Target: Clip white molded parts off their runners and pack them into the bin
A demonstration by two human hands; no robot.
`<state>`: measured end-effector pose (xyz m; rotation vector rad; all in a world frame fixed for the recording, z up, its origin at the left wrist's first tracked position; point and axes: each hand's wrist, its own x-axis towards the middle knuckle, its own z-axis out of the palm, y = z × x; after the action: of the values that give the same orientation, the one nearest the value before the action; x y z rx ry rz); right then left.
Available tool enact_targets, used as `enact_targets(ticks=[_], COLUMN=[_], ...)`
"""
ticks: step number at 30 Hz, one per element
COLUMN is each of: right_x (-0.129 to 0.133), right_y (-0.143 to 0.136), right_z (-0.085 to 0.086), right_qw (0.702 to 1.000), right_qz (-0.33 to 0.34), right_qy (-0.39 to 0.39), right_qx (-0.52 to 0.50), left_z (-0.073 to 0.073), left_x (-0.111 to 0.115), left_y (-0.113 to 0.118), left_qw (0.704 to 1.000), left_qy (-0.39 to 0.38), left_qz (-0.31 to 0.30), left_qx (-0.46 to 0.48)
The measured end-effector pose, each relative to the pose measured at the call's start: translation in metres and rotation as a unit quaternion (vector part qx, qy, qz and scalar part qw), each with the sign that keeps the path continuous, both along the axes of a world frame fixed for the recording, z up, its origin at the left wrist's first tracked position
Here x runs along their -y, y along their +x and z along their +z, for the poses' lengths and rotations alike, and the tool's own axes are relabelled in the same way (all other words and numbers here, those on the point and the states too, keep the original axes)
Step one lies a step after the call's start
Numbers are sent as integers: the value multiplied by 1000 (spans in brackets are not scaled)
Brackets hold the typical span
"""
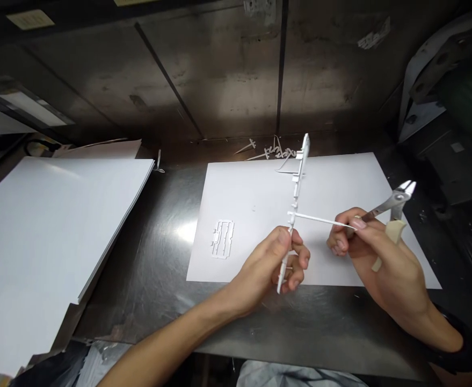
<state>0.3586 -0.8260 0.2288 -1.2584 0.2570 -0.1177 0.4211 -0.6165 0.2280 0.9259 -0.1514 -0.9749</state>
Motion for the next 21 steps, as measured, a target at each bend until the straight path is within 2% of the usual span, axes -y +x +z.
enact_targets(ticks=[3,6,11,15,18,21], right_x=[-1,-2,-2,0,4,14], right_y=[2,4,7,6,5,2], right_z=[0,-1,-1,-3,-6,-1], right_qw=[998,996,994,997,995,976], right_qz=[-59,-88,-102,-75,-39,2], right_qy=[10,4,0,-17,-83,-215], right_qx=[0,-6,-27,-24,-30,-26], left_z=[1,7,12,11,12,15], left_x=[-3,-3,-2,-1,-1,-1], left_y=[1,3,4,3,3,4], left_qw=[999,999,997,995,994,988], left_qy=[1,20,68,93,89,103], left_qz=[-24,-20,-8,1,18,28], left_qx=[46,44,26,33,66,109])
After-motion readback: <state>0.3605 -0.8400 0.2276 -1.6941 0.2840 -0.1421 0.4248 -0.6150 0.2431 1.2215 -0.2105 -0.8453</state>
